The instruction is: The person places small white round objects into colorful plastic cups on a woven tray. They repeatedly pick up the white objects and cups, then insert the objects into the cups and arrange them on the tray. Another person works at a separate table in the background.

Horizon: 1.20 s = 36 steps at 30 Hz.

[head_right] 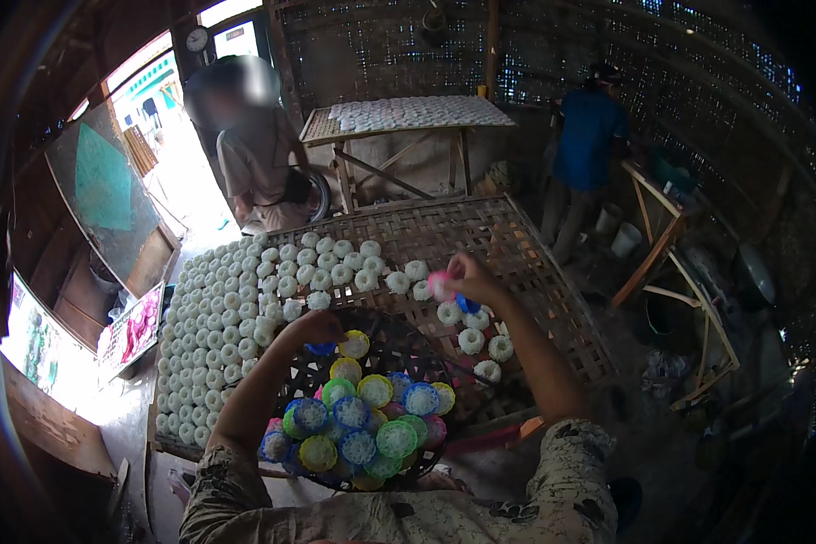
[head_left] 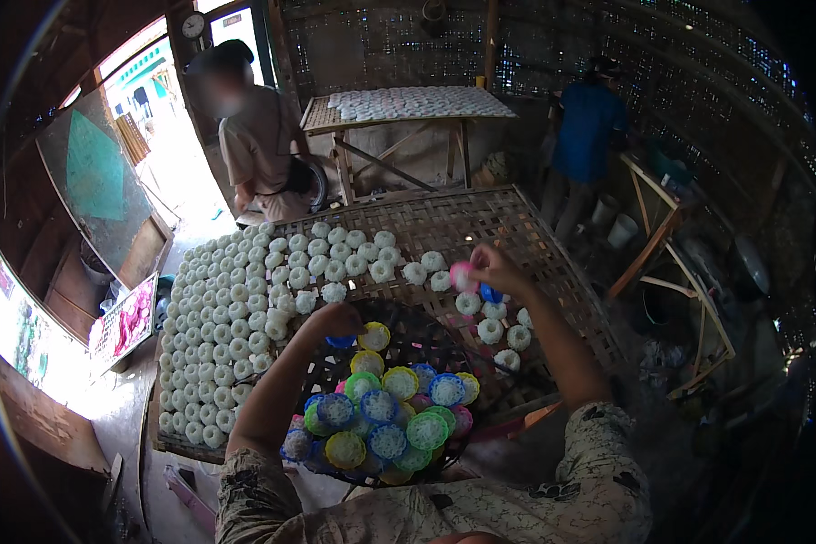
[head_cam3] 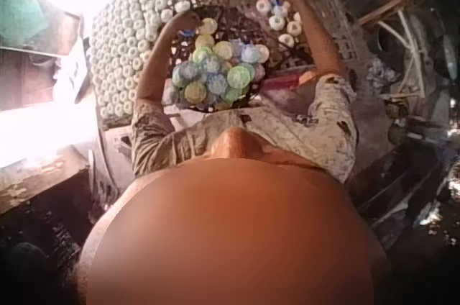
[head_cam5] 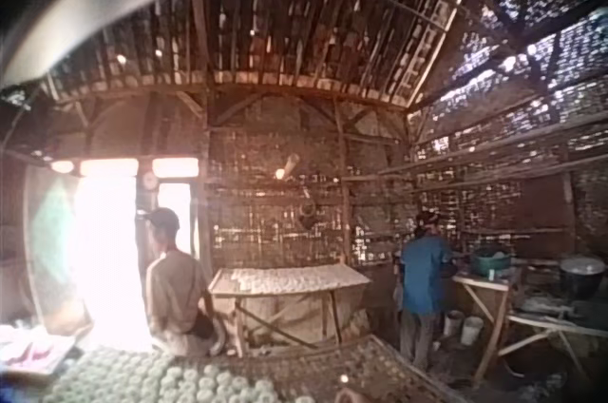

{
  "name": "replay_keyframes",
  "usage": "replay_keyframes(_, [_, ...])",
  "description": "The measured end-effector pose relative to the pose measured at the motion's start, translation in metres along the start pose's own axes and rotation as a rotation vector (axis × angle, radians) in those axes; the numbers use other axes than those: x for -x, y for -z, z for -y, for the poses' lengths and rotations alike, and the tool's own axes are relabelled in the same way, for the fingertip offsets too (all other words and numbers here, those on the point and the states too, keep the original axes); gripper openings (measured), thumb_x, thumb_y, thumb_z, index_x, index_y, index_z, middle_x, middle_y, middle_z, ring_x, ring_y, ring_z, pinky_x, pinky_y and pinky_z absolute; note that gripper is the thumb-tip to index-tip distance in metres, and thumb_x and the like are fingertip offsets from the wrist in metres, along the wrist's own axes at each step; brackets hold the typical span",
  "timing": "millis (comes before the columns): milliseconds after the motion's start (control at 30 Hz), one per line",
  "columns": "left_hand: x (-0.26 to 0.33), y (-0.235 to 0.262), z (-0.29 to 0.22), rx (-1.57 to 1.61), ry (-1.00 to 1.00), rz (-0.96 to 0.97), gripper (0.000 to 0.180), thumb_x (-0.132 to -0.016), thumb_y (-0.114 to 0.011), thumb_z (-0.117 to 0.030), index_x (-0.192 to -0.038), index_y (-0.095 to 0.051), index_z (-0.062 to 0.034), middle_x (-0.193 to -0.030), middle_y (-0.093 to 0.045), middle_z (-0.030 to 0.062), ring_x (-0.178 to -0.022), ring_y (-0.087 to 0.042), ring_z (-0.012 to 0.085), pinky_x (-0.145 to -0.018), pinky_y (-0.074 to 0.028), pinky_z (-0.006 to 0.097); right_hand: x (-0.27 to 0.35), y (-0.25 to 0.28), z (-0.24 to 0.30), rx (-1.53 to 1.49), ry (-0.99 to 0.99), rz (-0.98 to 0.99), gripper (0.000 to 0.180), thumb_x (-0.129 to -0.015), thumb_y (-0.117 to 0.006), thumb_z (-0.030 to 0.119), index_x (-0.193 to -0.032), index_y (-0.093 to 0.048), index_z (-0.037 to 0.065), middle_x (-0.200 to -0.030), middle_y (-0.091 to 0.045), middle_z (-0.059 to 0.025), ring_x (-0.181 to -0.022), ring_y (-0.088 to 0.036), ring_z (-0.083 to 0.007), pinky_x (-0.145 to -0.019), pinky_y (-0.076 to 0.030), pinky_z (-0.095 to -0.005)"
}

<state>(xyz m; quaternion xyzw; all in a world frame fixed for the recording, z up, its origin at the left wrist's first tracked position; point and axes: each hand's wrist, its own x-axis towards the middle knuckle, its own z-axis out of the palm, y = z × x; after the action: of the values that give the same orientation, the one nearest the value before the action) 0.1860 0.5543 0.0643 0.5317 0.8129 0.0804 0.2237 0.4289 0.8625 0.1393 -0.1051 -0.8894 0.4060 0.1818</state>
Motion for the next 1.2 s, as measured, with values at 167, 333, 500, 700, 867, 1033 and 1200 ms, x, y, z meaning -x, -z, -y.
replay_keyframes(167, [-0.008,0.007,-0.01,0.098,0.038,0.033,0.032,-0.079,-0.073,-0.037,-0.095,-0.071,-0.0097,-0.091,-0.069,0.0084,-0.082,-0.066,0.0222,-0.076,-0.053,0.038,-0.001,-0.008,-0.002,0.58,0.041,-0.069,0.031,-0.08,-0.068,0.017,-0.104,-0.05,0.009,-0.098,-0.063,-0.0145,-0.095,-0.062,-0.0362,-0.074,-0.049,-0.0471])
replay_keyframes(333, [-0.008,0.042,-0.04,1.029,0.316,-0.06,0.043,-0.076,-0.076,-0.04,-0.1,-0.066,-0.0068,-0.086,-0.064,0.0067,-0.072,-0.062,0.0162,-0.067,-0.054,0.035,0.01,0.003,0.003,0.517,0.012,-0.112,0.035,-0.08,-0.071,0.023,-0.105,-0.05,0.01,-0.1,-0.063,-0.0106,-0.094,-0.064,-0.0333,-0.076,-0.05,-0.0454])
replay_keyframes(500, [-0.093,0.086,-0.076,0.423,0.06,-0.698,0.036,-0.076,-0.076,-0.038,-0.092,-0.059,-0.0098,-0.083,-0.064,0.0086,-0.071,-0.065,0.023,-0.061,-0.049,0.038,0.028,0.021,0.022,0.303,0.046,-0.342,0.04,-0.075,-0.077,0.024,-0.103,-0.051,0.01,-0.096,-0.062,-0.0097,-0.091,-0.063,-0.0325,-0.076,-0.051,-0.0419])
replay_keyframes(700, [-0.158,0.073,-0.113,-0.376,0.038,-0.678,0.051,-0.073,-0.075,-0.034,-0.115,-0.051,-0.017,-0.094,-0.069,0.0131,-0.086,-0.068,0.0323,-0.067,-0.052,0.048,0.077,0.036,0.022,0.078,0.052,-0.486,0.041,-0.077,-0.078,0.024,-0.105,-0.054,0.007,-0.092,-0.064,-0.0079,-0.083,-0.065,-0.0253,-0.073,-0.052,-0.0361])
replay_keyframes(867, [-0.137,0.099,-0.15,-0.162,0.019,-0.654,0.05,-0.074,-0.076,-0.036,-0.116,-0.056,-0.0192,-0.095,-0.07,0.0116,-0.09,-0.068,0.0303,-0.071,-0.053,0.044,0.136,0.082,0.007,-1.223,-0.353,-0.455,0.035,-0.088,-0.067,0.027,-0.108,-0.055,0.001,-0.089,-0.063,-0.009,-0.069,-0.064,-0.0203,-0.062,-0.055,-0.0365])
replay_keyframes(1033, [-0.086,0.077,-0.256,0.187,-0.398,-0.539,0.048,-0.077,-0.076,-0.026,-0.121,-0.062,-0.0131,-0.102,-0.069,0.0139,-0.091,-0.067,0.0317,-0.078,-0.054,0.039,0.166,0.055,-0.005,-1.91,-0.301,-0.343,0.056,-0.088,-0.057,0.037,-0.123,-0.051,-0.005,-0.12,-0.057,-0.0232,-0.113,-0.055,-0.0365,-0.097,-0.048,-0.0475])
replay_keyframes(1200, [-0.031,0.022,-0.333,0.283,-0.858,-0.395,0.048,-0.076,-0.074,-0.015,-0.121,-0.061,-0.0034,-0.113,-0.063,0.0171,-0.104,-0.063,0.0316,-0.09,-0.05,0.038,0.17,0.007,-0.01,-2.059,-0.007,-0.164,0.05,-0.09,-0.053,0.04,-0.122,-0.054,0.002,-0.121,-0.059,-0.0191,-0.115,-0.055,-0.0352,-0.097,-0.047,-0.0493])
